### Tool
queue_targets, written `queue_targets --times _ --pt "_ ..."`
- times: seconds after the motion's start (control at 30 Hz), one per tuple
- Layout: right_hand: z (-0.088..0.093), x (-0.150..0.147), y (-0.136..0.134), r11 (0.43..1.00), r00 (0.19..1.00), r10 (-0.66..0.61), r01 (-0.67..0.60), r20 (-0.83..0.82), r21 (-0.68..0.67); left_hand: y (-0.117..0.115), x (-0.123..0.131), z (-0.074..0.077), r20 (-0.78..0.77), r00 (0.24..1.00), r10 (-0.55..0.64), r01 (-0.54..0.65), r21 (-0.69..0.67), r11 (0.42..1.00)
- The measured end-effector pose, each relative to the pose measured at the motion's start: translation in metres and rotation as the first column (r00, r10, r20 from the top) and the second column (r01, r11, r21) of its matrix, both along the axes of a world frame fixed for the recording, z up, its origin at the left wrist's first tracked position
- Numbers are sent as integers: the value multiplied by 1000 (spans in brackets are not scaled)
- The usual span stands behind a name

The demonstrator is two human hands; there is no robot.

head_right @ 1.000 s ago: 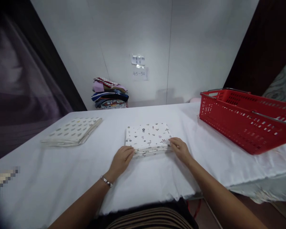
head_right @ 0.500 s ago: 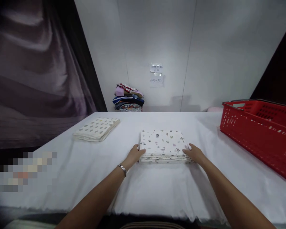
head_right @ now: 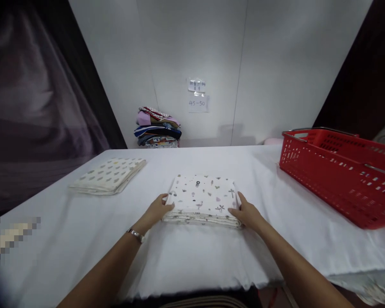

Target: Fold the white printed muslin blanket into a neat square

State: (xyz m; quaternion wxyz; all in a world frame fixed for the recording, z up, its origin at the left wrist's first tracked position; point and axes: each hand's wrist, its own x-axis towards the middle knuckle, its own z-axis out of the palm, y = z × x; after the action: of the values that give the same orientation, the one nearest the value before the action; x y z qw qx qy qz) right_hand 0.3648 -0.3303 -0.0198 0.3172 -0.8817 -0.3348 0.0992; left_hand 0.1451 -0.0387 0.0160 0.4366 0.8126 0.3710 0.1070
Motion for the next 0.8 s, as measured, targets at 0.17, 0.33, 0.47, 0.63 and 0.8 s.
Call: queue_targets --times 0.17,0.33,0.47,0.63,0.8 --pt "27 16 43 996 917 14 -48 399 76 -4 22 21 -50 995 -84 98 472 876" --pt "25 32 93 986 882 145 -92 448 -139 -10 53 10 -222 948 -229 318 604 731" --pt "-1 41 95 953 923 130 -16 361 -301 -11 48 -16 -318 910 -267 407 557 724" --pt "-10 42 88 941 936 117 2 332 -337 -10 41 -22 -320 909 -268 405 523 750" --pt "8 43 99 935 939 126 -4 321 -356 1 60 1 -323 904 -281 411 468 782"
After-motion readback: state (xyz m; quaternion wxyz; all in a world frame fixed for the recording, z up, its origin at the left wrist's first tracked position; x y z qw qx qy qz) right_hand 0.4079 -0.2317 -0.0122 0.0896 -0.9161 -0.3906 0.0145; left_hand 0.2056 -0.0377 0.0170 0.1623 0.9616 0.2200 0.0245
